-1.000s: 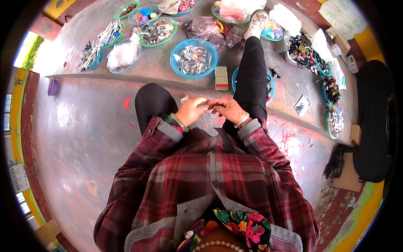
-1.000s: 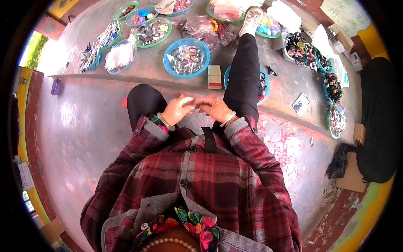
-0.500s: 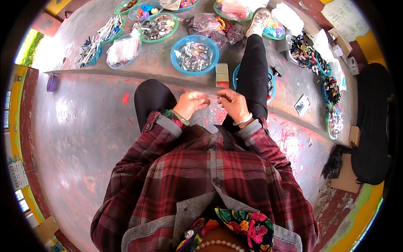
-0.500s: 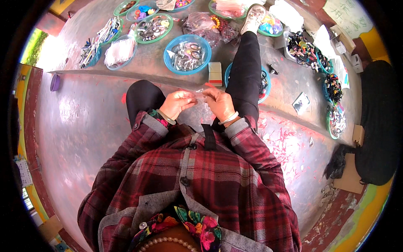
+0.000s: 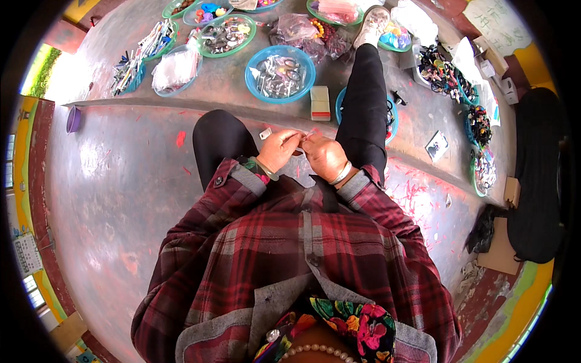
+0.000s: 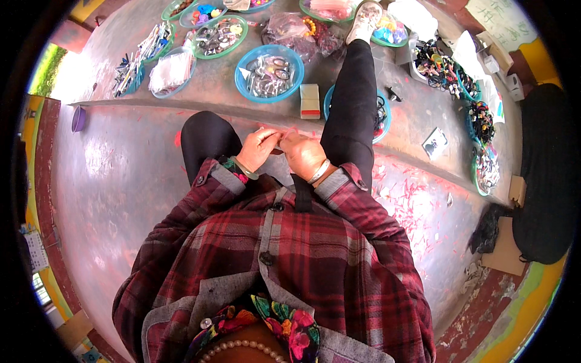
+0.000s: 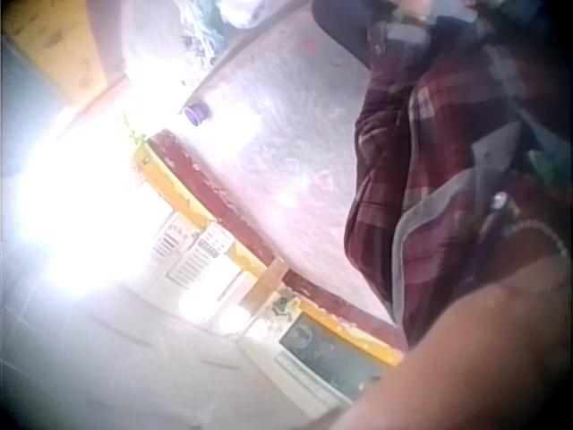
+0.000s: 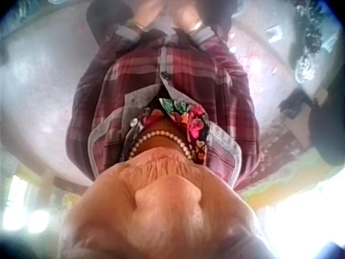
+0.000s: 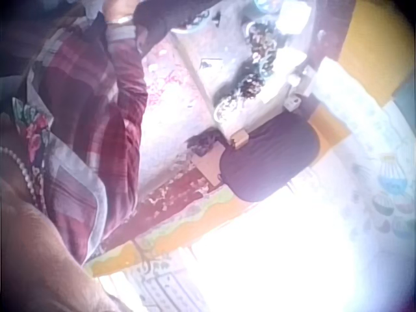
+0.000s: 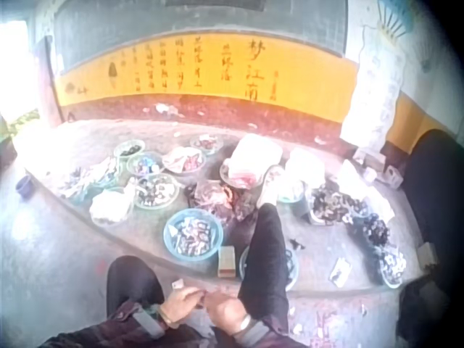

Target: The person sits on the floor and packs small hair accessories into clear plastic bags. They pick up items from nearby bowls, place them into bags, and seal them by hand. The person handles various items including hair clips and hair ties, organizing them into individual packages.

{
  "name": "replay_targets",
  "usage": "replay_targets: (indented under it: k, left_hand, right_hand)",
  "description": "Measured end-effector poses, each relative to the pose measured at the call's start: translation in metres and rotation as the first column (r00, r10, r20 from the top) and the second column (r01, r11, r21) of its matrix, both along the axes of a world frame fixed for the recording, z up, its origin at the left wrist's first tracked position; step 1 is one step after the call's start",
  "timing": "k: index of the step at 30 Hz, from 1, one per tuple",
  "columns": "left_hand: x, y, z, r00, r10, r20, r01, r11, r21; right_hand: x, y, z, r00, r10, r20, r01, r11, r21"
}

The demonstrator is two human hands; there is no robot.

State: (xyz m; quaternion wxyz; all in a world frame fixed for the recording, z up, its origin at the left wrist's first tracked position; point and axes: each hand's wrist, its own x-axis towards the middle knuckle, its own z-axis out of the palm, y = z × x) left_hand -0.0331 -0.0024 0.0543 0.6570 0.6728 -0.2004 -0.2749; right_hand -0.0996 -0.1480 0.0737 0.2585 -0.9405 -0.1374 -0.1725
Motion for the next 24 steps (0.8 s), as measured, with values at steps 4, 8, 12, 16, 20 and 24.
replay_targets:
  k: [4, 8, 12, 16, 20, 24]
  left_hand:
    - [-0.001, -0.001, 0.000, 0.998, 0.013, -0.055, -0.015, 0.999, -0.028]
    - [-0.002, 0.000, 0.009, 0.974, -0.040, -0.223, -0.001, 0.984, -0.180]
    - [0.003, 0.003, 0.007, 0.980, -0.084, -0.181, 0.054, 0.985, -0.166]
    - [0.004, 0.004, 0.004, 0.976, -0.072, -0.206, 0.037, 0.984, -0.172]
    - [0.004, 0.004, -0.003, 0.956, -0.045, -0.290, -0.013, 0.981, -0.195]
    - [0.002, -0.001, -0.001, 0.996, 0.017, -0.086, -0.023, 0.998, -0.066]
  right_hand:
    - [-0.002, 0.004, 0.005, 1.000, -0.001, -0.021, 0.001, 1.000, -0.027]
    - [-0.002, 0.001, 0.005, 0.998, -0.035, -0.054, 0.034, 0.999, -0.018]
    - [-0.001, 0.003, 0.009, 0.997, -0.064, -0.041, 0.066, 0.996, 0.057]
    - [0.001, 0.003, 0.004, 0.997, -0.064, -0.033, 0.067, 0.993, 0.097]
    - [0.001, 0.002, 0.014, 0.999, 0.018, 0.030, -0.020, 0.997, 0.075]
    - [-0.004, 0.003, 0.011, 0.998, 0.043, 0.049, -0.044, 0.999, 0.012]
